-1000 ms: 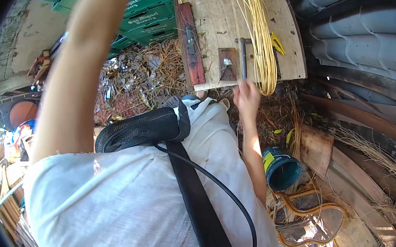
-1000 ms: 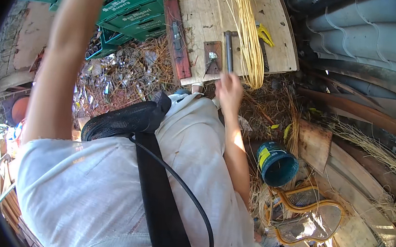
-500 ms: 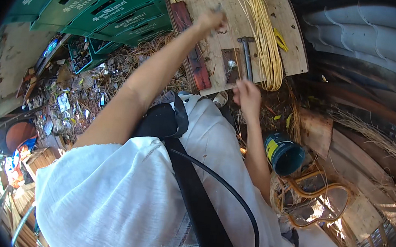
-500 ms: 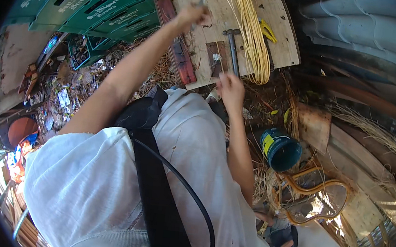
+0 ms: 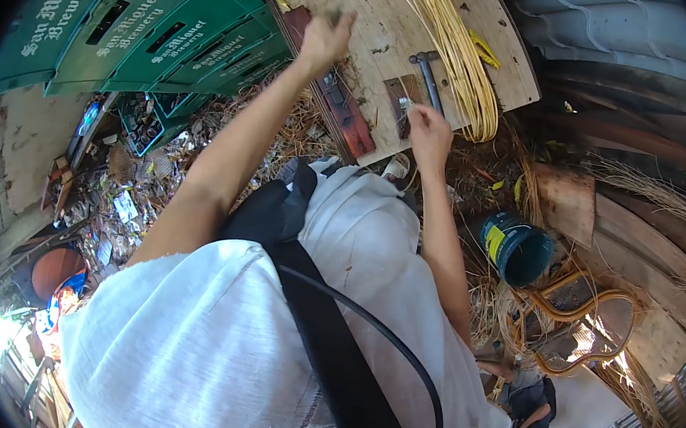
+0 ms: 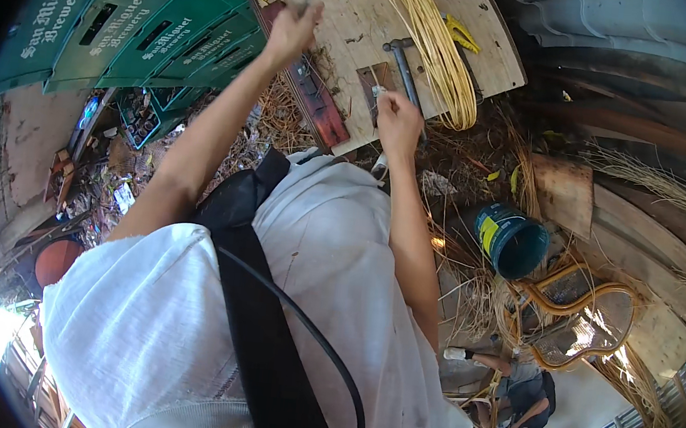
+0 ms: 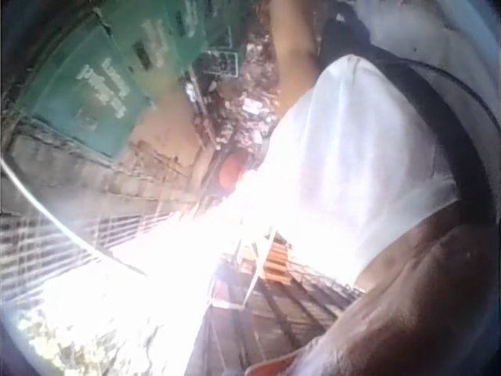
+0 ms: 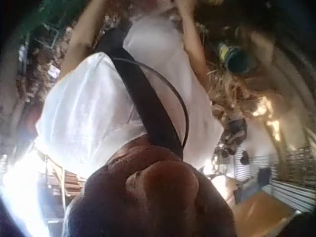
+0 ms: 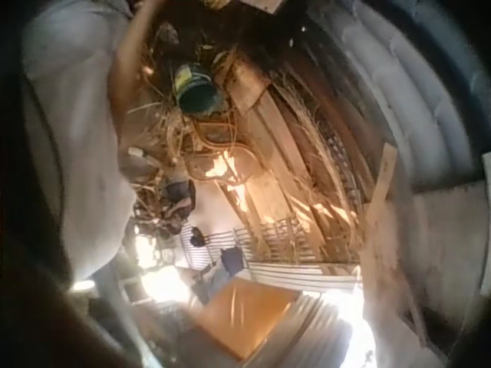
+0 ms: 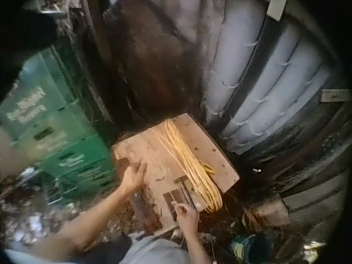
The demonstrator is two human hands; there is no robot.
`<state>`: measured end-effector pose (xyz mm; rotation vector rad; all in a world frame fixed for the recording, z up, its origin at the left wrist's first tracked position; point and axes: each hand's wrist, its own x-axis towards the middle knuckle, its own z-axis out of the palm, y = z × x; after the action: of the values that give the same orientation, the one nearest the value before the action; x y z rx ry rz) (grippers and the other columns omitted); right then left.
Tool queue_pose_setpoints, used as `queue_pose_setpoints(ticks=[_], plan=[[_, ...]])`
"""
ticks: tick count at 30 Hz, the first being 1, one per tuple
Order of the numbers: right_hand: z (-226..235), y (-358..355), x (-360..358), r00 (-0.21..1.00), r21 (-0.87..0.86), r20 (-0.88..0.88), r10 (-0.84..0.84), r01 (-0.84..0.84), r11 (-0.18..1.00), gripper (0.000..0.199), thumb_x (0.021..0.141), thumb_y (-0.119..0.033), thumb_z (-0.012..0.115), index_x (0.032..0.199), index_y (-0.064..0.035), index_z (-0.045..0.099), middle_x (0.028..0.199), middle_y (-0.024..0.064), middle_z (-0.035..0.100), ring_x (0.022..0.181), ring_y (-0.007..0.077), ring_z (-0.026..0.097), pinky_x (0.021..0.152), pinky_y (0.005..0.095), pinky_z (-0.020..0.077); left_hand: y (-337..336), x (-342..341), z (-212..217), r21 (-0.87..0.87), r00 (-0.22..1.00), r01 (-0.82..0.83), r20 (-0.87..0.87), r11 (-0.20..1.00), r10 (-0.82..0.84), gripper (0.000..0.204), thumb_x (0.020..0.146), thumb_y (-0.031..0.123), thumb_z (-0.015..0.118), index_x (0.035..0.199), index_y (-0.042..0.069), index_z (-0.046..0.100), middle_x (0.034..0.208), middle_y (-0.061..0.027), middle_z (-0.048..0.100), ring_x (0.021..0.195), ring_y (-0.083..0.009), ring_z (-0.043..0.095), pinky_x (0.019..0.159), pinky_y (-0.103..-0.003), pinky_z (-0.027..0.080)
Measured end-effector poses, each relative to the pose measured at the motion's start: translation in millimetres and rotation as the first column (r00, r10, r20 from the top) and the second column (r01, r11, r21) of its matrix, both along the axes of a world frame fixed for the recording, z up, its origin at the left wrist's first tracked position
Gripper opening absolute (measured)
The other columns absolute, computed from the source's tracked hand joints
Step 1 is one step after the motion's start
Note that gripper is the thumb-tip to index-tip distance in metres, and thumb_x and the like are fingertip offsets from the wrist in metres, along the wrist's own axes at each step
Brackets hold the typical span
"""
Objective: The person prepares thin yellow rattan strips by cutting them to length and hammering them flat on a wooden board. They then weave these strips into the seat frame of a rattan chair, threading them through holes in the frame to create a woven pattern.
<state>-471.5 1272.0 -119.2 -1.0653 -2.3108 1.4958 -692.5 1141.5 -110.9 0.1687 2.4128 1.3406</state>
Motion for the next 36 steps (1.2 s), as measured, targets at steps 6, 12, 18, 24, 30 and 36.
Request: queue_pose_setpoints(ticks=[6, 12, 18, 24, 30, 36], plan=[[-2, 7, -29, 0.987, 0.071, 0.159, 0.006, -0.017, 0.997, 0.019, 0.077, -0.019, 0.064, 0.08, -0.0017, 0.069, 0.071, 0.019, 0.066, 0.071, 0.0347, 0.066, 0.069, 0.0406, 0.0507, -6, 102, -7, -0.09, 0.884, 0.462, 0.127, 0.882, -0.45, 0.029, 0.095, 0.024, 0.045, 0.097, -0.003, 0.053, 0.081, -0.0264, 0.064, 0.081, -0.042, 0.064, 0.076, -0.047, 0.051], [-4, -2, 31, 0.964, 0.164, 0.263, 0.028, -0.074, 0.984, 0.017, 0.076, -0.02, 0.064, 0.079, -0.0036, 0.068, 0.072, 0.0176, 0.067, 0.071, 0.0344, 0.066, 0.068, 0.0417, 0.051, 0, 135, -39, -0.187, 0.779, 0.612, -0.028, 0.768, -0.627, 0.03, 0.096, 0.022, 0.044, 0.092, -0.007, 0.05, 0.078, -0.032, 0.06, 0.083, -0.0492, 0.06, 0.073, -0.053, 0.047], [-18, -4, 42, 0.969, 0.189, 0.244, 0.043, -0.091, 0.978, 0.016, 0.078, -0.02, 0.064, 0.079, -0.004, 0.065, 0.077, 0.0166, 0.067, 0.073, 0.0348, 0.066, 0.068, 0.0434, 0.0502, 9, 142, -45, -0.278, 0.761, 0.616, -0.031, 0.737, -0.648, 0.031, 0.095, 0.022, 0.044, 0.088, -0.007, 0.052, 0.076, -0.0316, 0.06, 0.08, -0.0474, 0.061, 0.07, -0.052, 0.049], [-30, 1, 47, 0.972, 0.144, 0.213, 0.094, -0.126, 0.981, 0.02, 0.081, -0.023, 0.064, 0.081, -0.0032, 0.065, 0.077, 0.0176, 0.067, 0.074, 0.0362, 0.065, 0.069, 0.045, 0.0494, 20, 150, -47, -0.475, 0.73, 0.583, -0.049, 0.66, -0.681, 0.036, 0.096, 0.026, 0.042, 0.09, -0.007, 0.055, 0.078, -0.0299, 0.063, 0.079, -0.0439, 0.064, 0.069, -0.05, 0.052], [-42, 10, 59, 0.973, -0.041, 0.181, 0.143, -0.138, 0.99, 0.024, 0.084, -0.026, 0.063, 0.086, -0.0024, 0.067, 0.08, 0.0184, 0.068, 0.077, 0.0366, 0.065, 0.073, 0.0441, 0.0491, 29, 146, -24, -0.572, 0.721, 0.606, 0.102, 0.553, -0.685, 0.032, 0.089, 0.022, 0.045, 0.098, -0.001, 0.064, 0.091, -0.0238, 0.068, 0.086, -0.0366, 0.068, 0.078, -0.044, 0.055], [-56, 13, 61, 0.978, -0.164, 0.116, 0.172, -0.152, 0.975, 0.025, 0.088, -0.026, 0.059, 0.091, -0.0024, 0.066, 0.087, 0.0211, 0.067, 0.087, 0.0397, 0.064, 0.078, 0.0455, 0.0479, 27, 144, -33, -0.59, 0.717, 0.604, 0.11, 0.536, -0.688, 0.036, 0.09, 0.024, 0.043, 0.103, -0.001, 0.064, 0.1, -0.0269, 0.065, 0.099, -0.0376, 0.063, 0.088, -0.044, 0.05]])
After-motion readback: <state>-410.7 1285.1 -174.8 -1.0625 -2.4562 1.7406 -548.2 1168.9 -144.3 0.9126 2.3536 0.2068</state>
